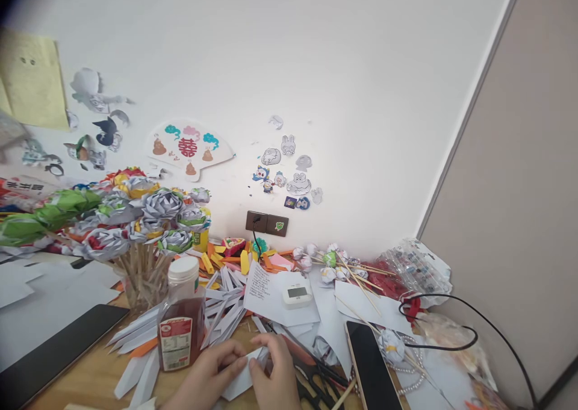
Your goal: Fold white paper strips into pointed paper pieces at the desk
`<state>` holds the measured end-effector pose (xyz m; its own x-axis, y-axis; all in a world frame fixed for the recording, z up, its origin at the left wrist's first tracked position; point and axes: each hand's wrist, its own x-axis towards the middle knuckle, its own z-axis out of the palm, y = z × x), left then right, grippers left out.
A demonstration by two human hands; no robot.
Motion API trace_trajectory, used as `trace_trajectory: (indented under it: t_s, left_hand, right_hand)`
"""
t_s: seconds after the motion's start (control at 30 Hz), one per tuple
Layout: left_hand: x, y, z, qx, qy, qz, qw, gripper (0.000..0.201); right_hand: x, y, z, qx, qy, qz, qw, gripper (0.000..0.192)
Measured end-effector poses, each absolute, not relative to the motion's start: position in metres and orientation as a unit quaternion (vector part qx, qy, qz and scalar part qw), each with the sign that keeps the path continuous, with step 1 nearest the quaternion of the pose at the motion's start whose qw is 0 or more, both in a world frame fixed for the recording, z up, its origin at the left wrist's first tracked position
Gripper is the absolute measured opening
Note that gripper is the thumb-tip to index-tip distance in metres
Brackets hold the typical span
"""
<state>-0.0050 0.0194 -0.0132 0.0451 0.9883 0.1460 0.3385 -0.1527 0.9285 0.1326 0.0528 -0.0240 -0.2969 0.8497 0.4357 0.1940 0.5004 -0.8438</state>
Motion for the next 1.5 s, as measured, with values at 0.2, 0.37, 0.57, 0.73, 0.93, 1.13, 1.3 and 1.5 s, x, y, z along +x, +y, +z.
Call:
trace_trajectory:
  t_s: [0.2, 0.37, 0.57, 0.73, 0.93, 1.13, 1.3, 1.5]
  left_hand:
    - [-0.0050, 0.0183, -0.0112, 0.613, 0.541, 0.440, 0.372, 0.023]
    - [-0.0058, 0.0183, -0.0086, 0.599, 0.552, 0.454, 0.361, 0.025]
    - [-0.0047, 0.0190, -0.0146, 0.623, 0.539, 0.435, 0.362, 0.025]
    - [-0.0056, 0.0217, -0.0159, 0.625, 0.557, 0.429, 0.340, 0.025]
    - [-0.0048, 0.0195, -0.0097, 0.629, 0.548, 0.423, 0.354, 0.023]
    - [-0.0048, 0.0200, -0.0080, 0.631, 0.544, 0.422, 0.358, 0.023]
    - [-0.0050, 0.0186, -0.0109, 0.643, 0.542, 0.423, 0.336, 0.026]
    - [-0.0036, 0.0166, -0.0098, 0.641, 0.549, 0.424, 0.327, 0.031]
  right_hand:
    - [0.1332, 0.0549, -0.0267, -0.352, -0.712, 0.381, 0.474, 0.027]
    - [0.1329, 0.0581, -0.0290, -0.358, -0.687, 0.418, 0.473, 0.023]
    - [0.1306, 0.0544, -0.0213, -0.358, -0.713, 0.380, 0.468, 0.015]
    - [0.1305, 0.0542, -0.0226, -0.370, -0.713, 0.374, 0.464, 0.016]
    - [0.1311, 0.0551, -0.0229, -0.380, -0.729, 0.339, 0.458, 0.011]
    - [0.1314, 0.0541, -0.0225, -0.369, -0.736, 0.315, 0.473, 0.009]
    - [0.1314, 0.0533, -0.0219, -0.361, -0.738, 0.317, 0.474, 0.011]
    - [0.1313, 0.0539, -0.0238, -0.350, -0.750, 0.304, 0.472, 0.009]
